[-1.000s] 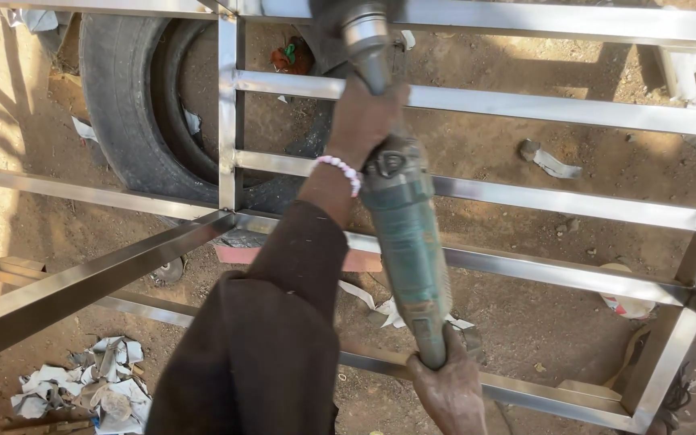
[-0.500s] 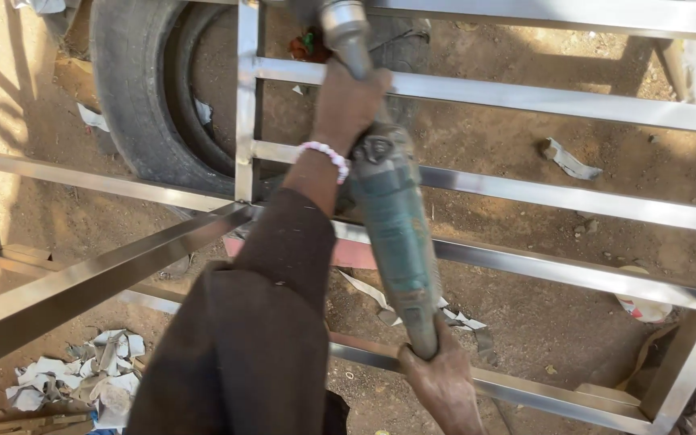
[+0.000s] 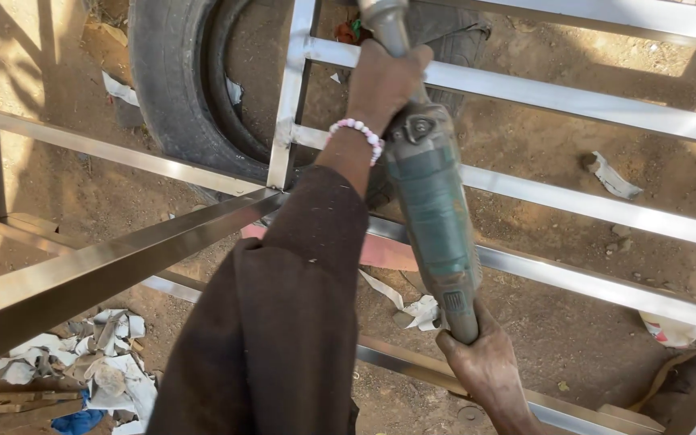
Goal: Polishing a stainless steel frame using an angle grinder with a brush attachment
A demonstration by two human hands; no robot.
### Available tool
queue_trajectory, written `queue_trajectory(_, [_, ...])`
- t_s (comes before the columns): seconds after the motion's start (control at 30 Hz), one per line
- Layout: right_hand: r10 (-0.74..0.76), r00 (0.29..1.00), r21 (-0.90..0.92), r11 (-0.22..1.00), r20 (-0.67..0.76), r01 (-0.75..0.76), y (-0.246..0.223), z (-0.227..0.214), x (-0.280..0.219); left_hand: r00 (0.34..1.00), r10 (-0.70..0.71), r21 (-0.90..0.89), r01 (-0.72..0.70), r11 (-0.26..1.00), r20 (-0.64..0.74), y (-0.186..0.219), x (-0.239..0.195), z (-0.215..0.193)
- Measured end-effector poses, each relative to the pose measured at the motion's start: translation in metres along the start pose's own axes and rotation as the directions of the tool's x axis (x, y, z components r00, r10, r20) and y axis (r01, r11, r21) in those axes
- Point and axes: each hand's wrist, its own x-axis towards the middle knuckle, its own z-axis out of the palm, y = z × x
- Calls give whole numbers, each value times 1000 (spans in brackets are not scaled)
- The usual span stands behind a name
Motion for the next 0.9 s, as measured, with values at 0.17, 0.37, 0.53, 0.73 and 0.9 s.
queue_trajectory(0.17, [-69,992,75,995,102,61,-26,-17,-9,980,112,146,-88,985,-166,-6,26,-26])
queue_trajectory(0.37, [-75,996,76,995,48,71,10,-8,9,980,87,167,-57,984,-178,-3,22,7])
queue_trajectory(0.53, [-128,992,240,962,-17,128,50,-20,4,983,153,331,-111,937,-102,-7,7,65])
queue_trajectory(0.73, [134,991,196,972,-17,-129,131,-48,15,996,74,366,-87,926,49,6,-51,162])
queue_trajectory(0.9, [256,965,259,937,-53,-235,178,-93,15,984,38,411,-107,905,172,23,-93,260])
